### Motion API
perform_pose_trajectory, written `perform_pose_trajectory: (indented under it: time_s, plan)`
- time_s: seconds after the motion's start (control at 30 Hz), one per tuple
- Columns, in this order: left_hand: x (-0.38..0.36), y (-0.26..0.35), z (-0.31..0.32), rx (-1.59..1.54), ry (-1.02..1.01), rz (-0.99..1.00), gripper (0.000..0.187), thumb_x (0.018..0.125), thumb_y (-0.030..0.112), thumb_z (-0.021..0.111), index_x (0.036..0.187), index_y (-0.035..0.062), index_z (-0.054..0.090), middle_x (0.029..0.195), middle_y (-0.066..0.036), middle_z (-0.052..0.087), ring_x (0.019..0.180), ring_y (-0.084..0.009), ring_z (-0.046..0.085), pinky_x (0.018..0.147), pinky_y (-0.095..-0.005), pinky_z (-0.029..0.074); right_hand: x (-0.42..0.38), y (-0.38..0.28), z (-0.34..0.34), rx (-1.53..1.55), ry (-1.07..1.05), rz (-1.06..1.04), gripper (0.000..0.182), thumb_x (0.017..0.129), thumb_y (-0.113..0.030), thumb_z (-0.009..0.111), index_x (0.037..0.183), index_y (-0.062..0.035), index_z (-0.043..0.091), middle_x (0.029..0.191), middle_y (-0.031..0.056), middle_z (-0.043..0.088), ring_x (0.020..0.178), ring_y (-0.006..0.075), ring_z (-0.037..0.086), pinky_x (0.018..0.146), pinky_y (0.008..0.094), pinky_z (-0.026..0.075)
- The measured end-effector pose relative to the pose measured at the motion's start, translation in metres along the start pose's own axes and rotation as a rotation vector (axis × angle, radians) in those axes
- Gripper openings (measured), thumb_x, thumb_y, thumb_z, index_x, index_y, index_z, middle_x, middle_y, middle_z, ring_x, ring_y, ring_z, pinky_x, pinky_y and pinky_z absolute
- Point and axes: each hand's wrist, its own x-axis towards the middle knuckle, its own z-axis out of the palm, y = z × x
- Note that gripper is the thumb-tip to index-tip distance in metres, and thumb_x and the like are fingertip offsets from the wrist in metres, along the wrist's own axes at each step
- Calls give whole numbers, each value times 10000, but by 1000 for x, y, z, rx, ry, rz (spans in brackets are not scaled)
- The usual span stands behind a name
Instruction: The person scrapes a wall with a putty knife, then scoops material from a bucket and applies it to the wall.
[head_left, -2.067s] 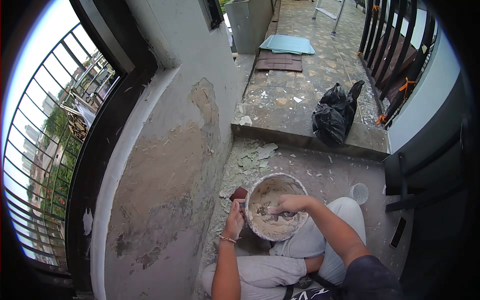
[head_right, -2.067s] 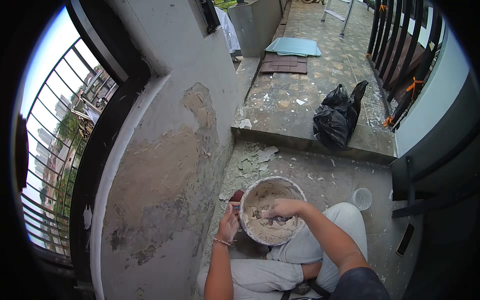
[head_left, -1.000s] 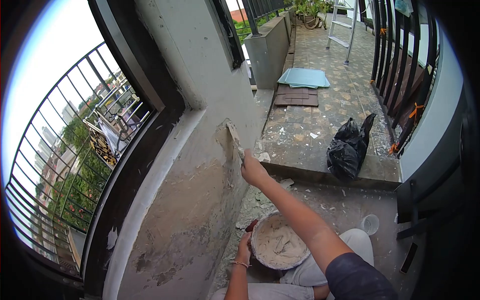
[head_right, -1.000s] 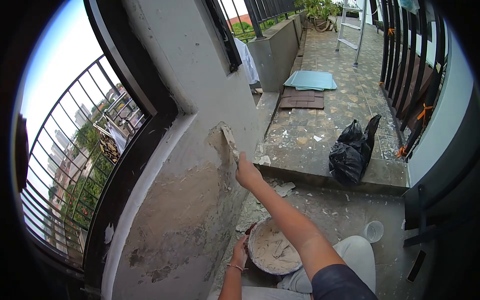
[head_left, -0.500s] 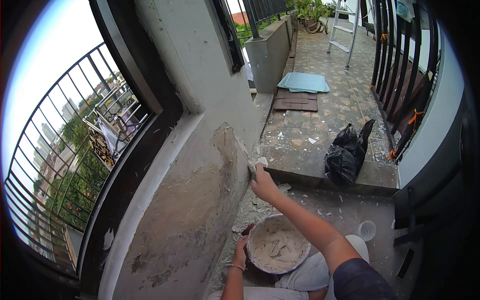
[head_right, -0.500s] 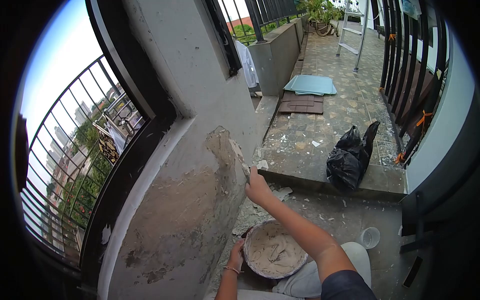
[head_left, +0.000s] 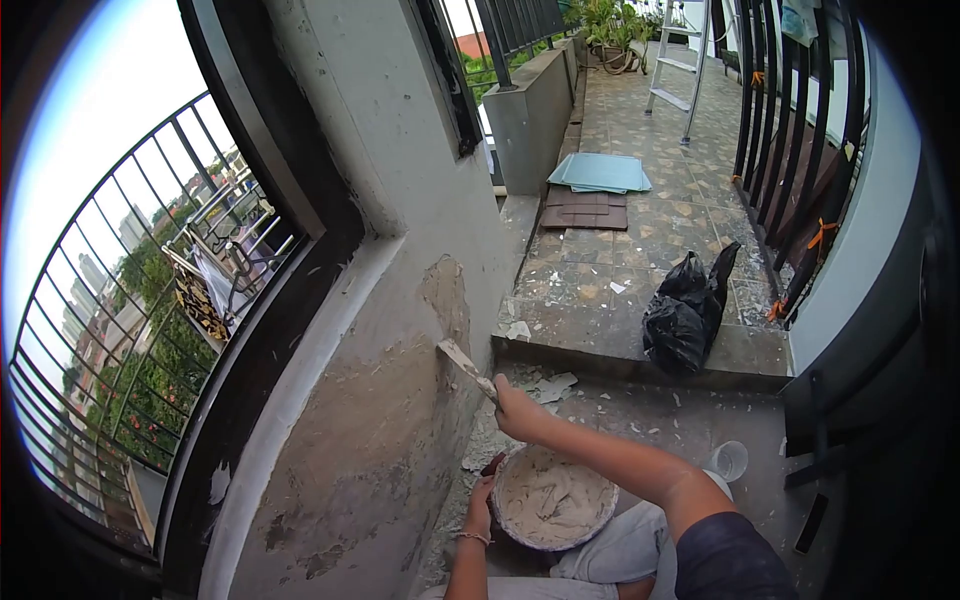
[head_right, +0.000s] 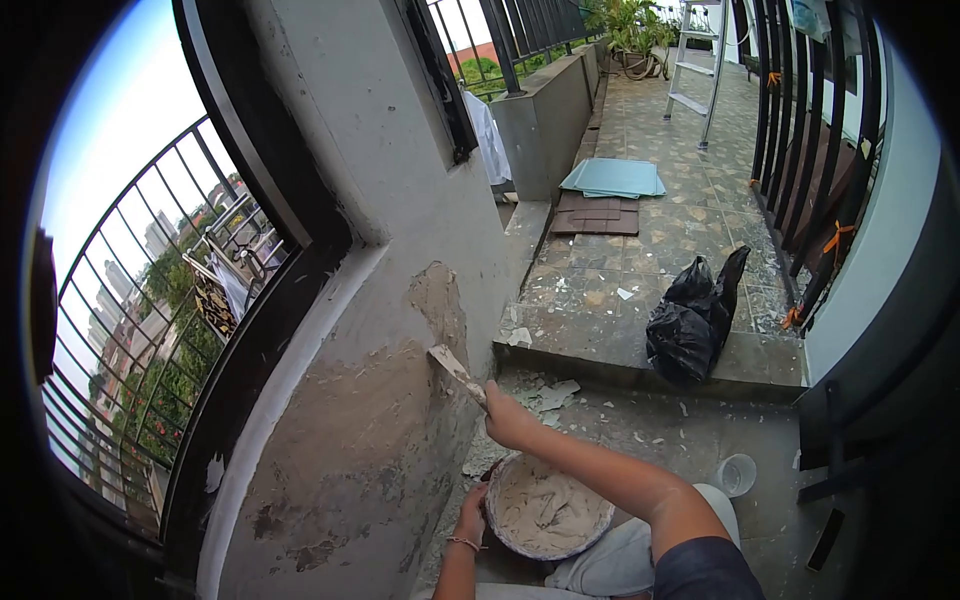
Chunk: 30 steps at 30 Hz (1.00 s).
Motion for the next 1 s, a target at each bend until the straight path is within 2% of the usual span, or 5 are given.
perform_pose_trajectory:
  time_s: [0.2,0.4,0.5,0.7,1.0]
  plan:
    - [4,-6,-5,20,-3,6,293,879,273,517,1081,65,557,989,-47,598,941,-175,551,861,-306,417,45,-15,-26,122,455,31,430,739,-13,490,1108,94,297,850,374,549,871,524,537,796,539,425]
    - [11,-10,-9,95,42,-4,293,871,299,530,1058,76,569,956,-37,602,918,-164,551,854,-296,411,87,-37,-20,33,373,48,477,751,-34,481,1175,71,287,888,375,549,922,521,527,809,526,410]
    - [6,-5,-2,76,22,-24,298,864,314,541,1046,80,574,948,-36,604,911,-162,549,851,-294,409,59,-40,-7,135,217,84,409,745,-29,468,1113,45,307,882,377,543,930,515,525,804,534,397]
    - [-6,9,4,95,21,-23,318,860,334,549,1042,73,574,941,-41,603,906,-157,545,849,-292,406,-12,-30,-30,-6,-74,72,327,733,-37,484,1035,27,376,882,355,559,911,497,543,776,519,415]
    - [-5,6,2,88,-15,12,347,862,346,550,1065,65,572,948,-50,610,901,-163,555,837,-294,404,63,-42,-120,32,218,105,377,718,-43,461,1086,37,438,906,340,567,948,478,539,805,486,418]
